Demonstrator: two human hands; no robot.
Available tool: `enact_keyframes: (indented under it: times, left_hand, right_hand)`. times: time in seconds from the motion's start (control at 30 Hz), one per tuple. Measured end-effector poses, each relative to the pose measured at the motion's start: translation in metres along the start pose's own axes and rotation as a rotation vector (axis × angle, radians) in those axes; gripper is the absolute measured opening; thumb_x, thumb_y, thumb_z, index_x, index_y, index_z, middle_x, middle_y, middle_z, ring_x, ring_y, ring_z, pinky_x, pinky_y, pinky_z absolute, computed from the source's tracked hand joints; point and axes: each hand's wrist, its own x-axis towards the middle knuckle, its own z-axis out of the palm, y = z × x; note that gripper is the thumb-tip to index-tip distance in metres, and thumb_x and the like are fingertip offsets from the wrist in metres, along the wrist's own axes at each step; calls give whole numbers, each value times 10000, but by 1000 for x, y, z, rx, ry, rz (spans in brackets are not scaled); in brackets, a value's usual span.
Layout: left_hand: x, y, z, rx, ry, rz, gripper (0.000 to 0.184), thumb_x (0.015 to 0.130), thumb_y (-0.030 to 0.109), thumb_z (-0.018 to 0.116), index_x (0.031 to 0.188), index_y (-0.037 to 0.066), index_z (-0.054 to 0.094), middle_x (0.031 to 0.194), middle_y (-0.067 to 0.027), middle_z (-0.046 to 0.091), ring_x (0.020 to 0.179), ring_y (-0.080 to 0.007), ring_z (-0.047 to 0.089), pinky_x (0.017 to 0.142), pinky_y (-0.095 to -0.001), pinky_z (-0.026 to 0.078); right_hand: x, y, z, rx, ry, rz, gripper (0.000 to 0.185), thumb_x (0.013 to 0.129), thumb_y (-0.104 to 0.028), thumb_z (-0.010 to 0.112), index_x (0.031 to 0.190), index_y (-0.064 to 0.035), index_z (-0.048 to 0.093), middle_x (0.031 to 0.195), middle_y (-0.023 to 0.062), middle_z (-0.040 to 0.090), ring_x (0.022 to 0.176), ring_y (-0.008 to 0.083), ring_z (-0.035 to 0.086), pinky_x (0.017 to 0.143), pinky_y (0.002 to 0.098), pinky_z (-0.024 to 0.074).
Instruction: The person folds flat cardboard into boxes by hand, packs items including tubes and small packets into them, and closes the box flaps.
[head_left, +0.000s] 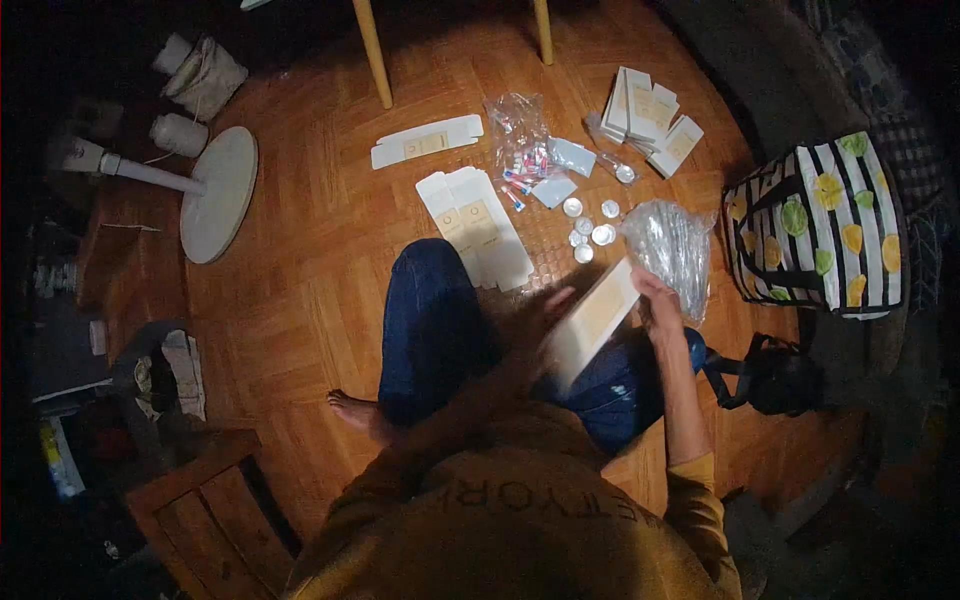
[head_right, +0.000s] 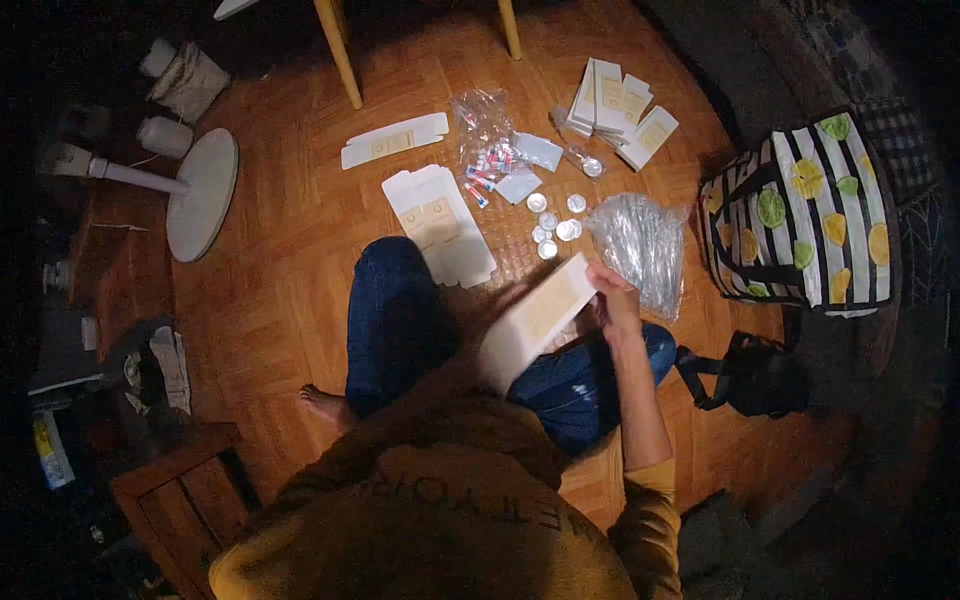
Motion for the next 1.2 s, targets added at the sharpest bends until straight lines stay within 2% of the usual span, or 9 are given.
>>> enact_keyframes:
  times: [0.1, 0.23, 0.43, 0.57, 0.77, 0.87, 1.07, 1.13, 1.2]
  left_hand:
    - [-15, 43, 34, 1346, 275, 710, 895, 698, 180, 744, 1385, 60, 183, 1323, -108, 358, 1133, -245, 436, 913, -392, 398]
    - [-7, 68, 56, 895, 493, 613, 865, 612, 221, 808, 1298, 58, 307, 1196, -124, 451, 1106, -243, 470, 904, -397, 407]
    - [11, 87, 54, 1329, 870, 586, 780, 533, 213, 837, 1166, 45, 414, 1054, -161, 516, 1006, -307, 524, 865, -401, 429]
    - [23, 77, 35, 1421, 945, 521, 771, 541, 274, 823, 1153, 30, 424, 1062, -183, 500, 991, -357, 500, 853, -444, 411]
    - [41, 65, 23, 1353, 943, 496, 754, 554, 279, 803, 1158, 32, 426, 1059, -194, 507, 992, -362, 498, 834, -462, 398]
    - [49, 61, 23, 1346, 951, 571, 706, 578, 253, 782, 1150, 34, 433, 1046, -196, 515, 982, -357, 509, 831, -455, 398]
    - [35, 80, 10, 1213, 1080, 597, 701, 611, 221, 779, 1156, 12, 390, 1037, -191, 503, 977, -342, 507, 811, -430, 420]
    - [31, 85, 5, 1230, 1108, 634, 734, 614, 211, 798, 1176, 17, 367, 1040, -183, 521, 968, -312, 542, 809, -408, 454]
    - [26, 95, 14, 1198, 1187, 521, 703, 609, 197, 797, 1152, 15, 390, 1020, -186, 528, 964, -318, 541, 797, -410, 456]
  right_hand:
    - [59, 48, -20, 115, 37, 241, 236, 794, -75, 606, 1027, -42, 622, 885, 42, 643, 690, 108, 599, 560, 197, 495]
    - [30, 63, 70, -36, -31, 207, 270, 758, -58, 611, 1026, -43, 634, 814, 22, 632, 634, 113, 567, 501, 196, 454]
    - [90, 74, 61, -1376, 314, -976, 238, 697, -55, 622, 929, -31, 579, 811, 156, 539, 756, 361, 533, 660, 410, 434]
    - [116, 97, 20, -1105, 170, -587, 172, 721, -77, 645, 875, -23, 593, 784, 135, 578, 710, 326, 561, 680, 386, 464]
    - [14, -20, 109, -383, 254, -681, 129, 752, -51, 642, 878, -27, 647, 891, 95, 639, 824, 248, 584, 788, 353, 454]
    - [14, 1, 120, -771, -8, -1114, 88, 757, -41, 631, 836, -44, 670, 902, 75, 646, 914, 249, 564, 868, 377, 408]
    - [52, 19, 154, -858, -241, -996, 41, 766, -66, 634, 778, -36, 658, 925, 73, 633, 920, 255, 551, 862, 365, 393]
    - [101, 41, 167, -262, 42, -533, 90, 778, -110, 641, 804, -23, 647, 882, 99, 607, 852, 268, 554, 794, 365, 426]
    - [144, 63, 178, -618, 12, -634, 167, 795, -169, 632, 875, -22, 630, 864, 135, 585, 811, 296, 556, 749, 375, 444]
